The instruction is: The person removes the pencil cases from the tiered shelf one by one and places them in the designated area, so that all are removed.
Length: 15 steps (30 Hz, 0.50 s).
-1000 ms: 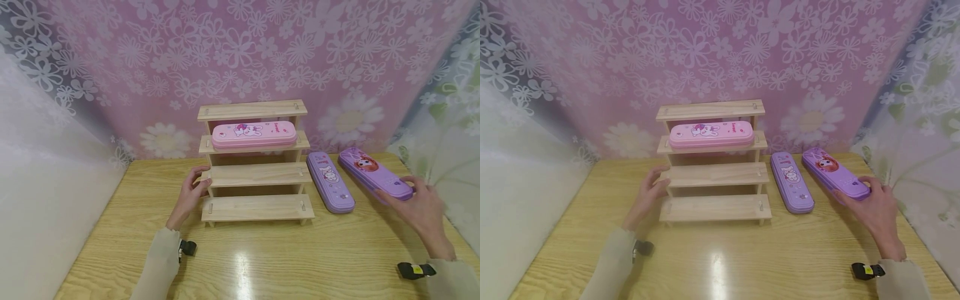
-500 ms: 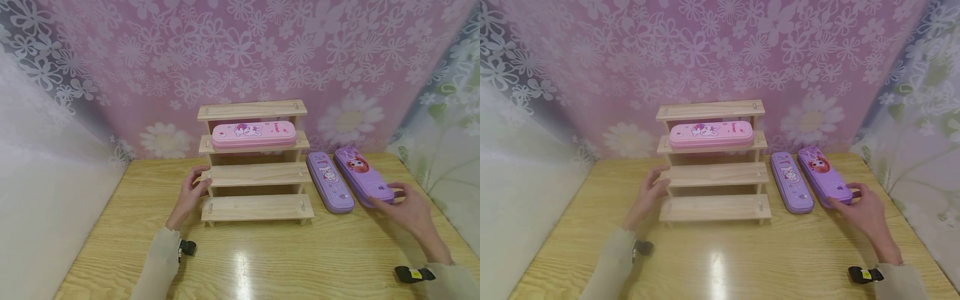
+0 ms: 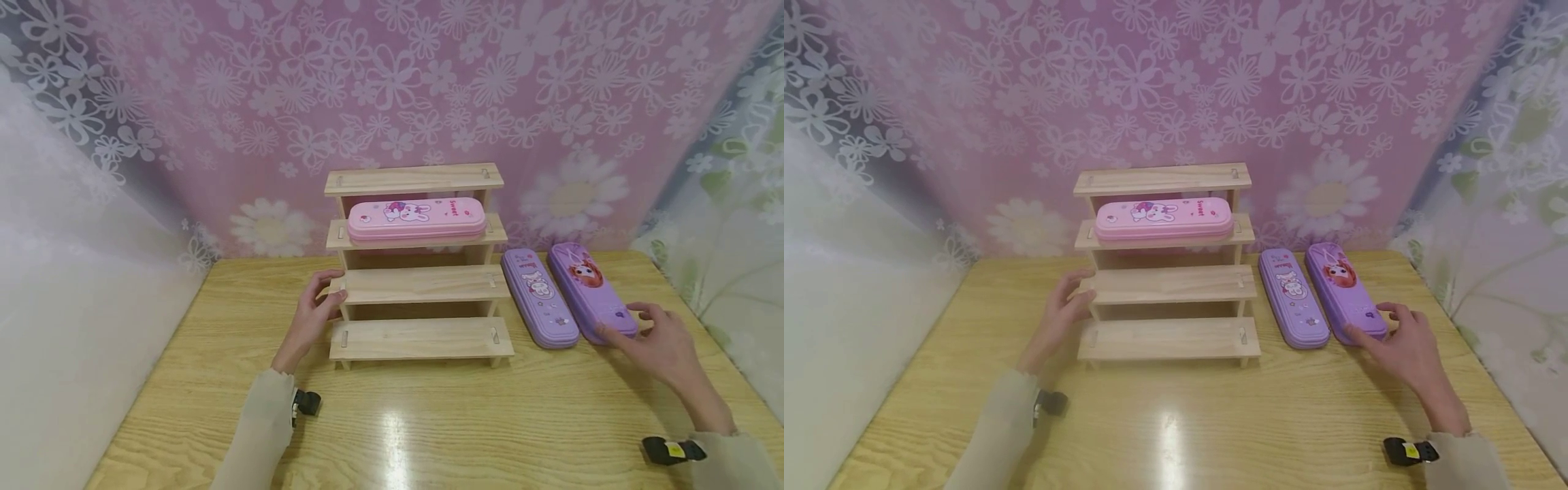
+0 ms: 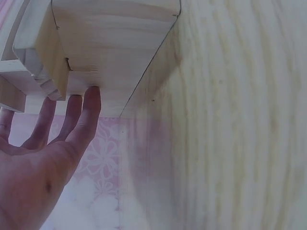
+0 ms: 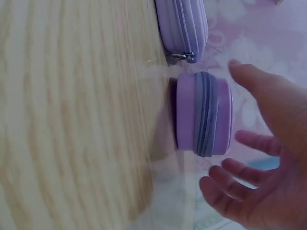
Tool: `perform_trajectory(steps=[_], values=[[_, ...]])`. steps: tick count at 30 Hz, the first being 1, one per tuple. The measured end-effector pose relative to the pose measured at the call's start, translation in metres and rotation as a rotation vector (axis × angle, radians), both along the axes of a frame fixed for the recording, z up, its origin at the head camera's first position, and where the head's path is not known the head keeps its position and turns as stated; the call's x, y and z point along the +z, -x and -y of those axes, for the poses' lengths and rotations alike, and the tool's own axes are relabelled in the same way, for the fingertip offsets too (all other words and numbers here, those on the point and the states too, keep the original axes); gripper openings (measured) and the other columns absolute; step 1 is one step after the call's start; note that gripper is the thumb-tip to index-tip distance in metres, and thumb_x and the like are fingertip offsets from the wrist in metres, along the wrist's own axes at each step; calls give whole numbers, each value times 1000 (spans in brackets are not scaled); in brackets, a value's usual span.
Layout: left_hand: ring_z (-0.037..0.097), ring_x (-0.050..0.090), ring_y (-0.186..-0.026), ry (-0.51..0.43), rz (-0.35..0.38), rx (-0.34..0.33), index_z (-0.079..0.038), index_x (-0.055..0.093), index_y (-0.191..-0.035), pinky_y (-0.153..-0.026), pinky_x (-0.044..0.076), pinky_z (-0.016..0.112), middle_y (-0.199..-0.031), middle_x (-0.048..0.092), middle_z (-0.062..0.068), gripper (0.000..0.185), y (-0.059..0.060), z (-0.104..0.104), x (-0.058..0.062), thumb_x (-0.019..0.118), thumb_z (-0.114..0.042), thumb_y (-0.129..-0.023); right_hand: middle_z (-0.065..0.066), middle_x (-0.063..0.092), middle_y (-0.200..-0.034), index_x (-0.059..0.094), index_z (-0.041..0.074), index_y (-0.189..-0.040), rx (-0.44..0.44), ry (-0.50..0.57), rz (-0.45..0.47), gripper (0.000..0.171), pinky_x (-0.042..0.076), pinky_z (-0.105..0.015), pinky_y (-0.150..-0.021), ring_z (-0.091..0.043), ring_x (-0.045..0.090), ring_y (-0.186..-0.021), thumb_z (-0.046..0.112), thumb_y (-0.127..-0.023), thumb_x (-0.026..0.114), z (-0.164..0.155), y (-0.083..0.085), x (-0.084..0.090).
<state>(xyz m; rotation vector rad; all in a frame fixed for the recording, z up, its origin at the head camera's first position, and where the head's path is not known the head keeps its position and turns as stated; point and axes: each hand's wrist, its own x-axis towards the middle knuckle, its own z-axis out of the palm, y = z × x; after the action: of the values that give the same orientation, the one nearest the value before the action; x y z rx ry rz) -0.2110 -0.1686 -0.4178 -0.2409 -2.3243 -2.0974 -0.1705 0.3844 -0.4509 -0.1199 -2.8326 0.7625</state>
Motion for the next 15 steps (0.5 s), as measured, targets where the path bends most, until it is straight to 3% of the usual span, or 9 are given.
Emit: perform_trajectory(steps=[3,10,15], values=[[29,57,-104,4,2,0,-8,45,-133,-84,53,53,-133,46,15,41,0,-1,2,56,-17,-95,-35,46,-124,50,-2,-126,-18,17,-67,69,39,-35,-62,-47,53,-97,45,-79,72,5,-1,5],[26,56,-102,24,12,9,-9,46,-133,-83,54,49,-134,44,13,41,0,-1,4,56,-17,-95,-23,58,-121,61,8,-119,-9,73,-241,51,33,-12,-63,-34,52,-103,37,-79,74,24,3,18],[25,57,-101,13,10,13,-8,45,-132,-82,54,49,-132,44,15,40,-1,-1,3,56,-16,-94,-15,62,-117,64,13,-114,3,86,-340,44,33,-9,-68,3,45,-100,32,-76,78,36,10,24]])
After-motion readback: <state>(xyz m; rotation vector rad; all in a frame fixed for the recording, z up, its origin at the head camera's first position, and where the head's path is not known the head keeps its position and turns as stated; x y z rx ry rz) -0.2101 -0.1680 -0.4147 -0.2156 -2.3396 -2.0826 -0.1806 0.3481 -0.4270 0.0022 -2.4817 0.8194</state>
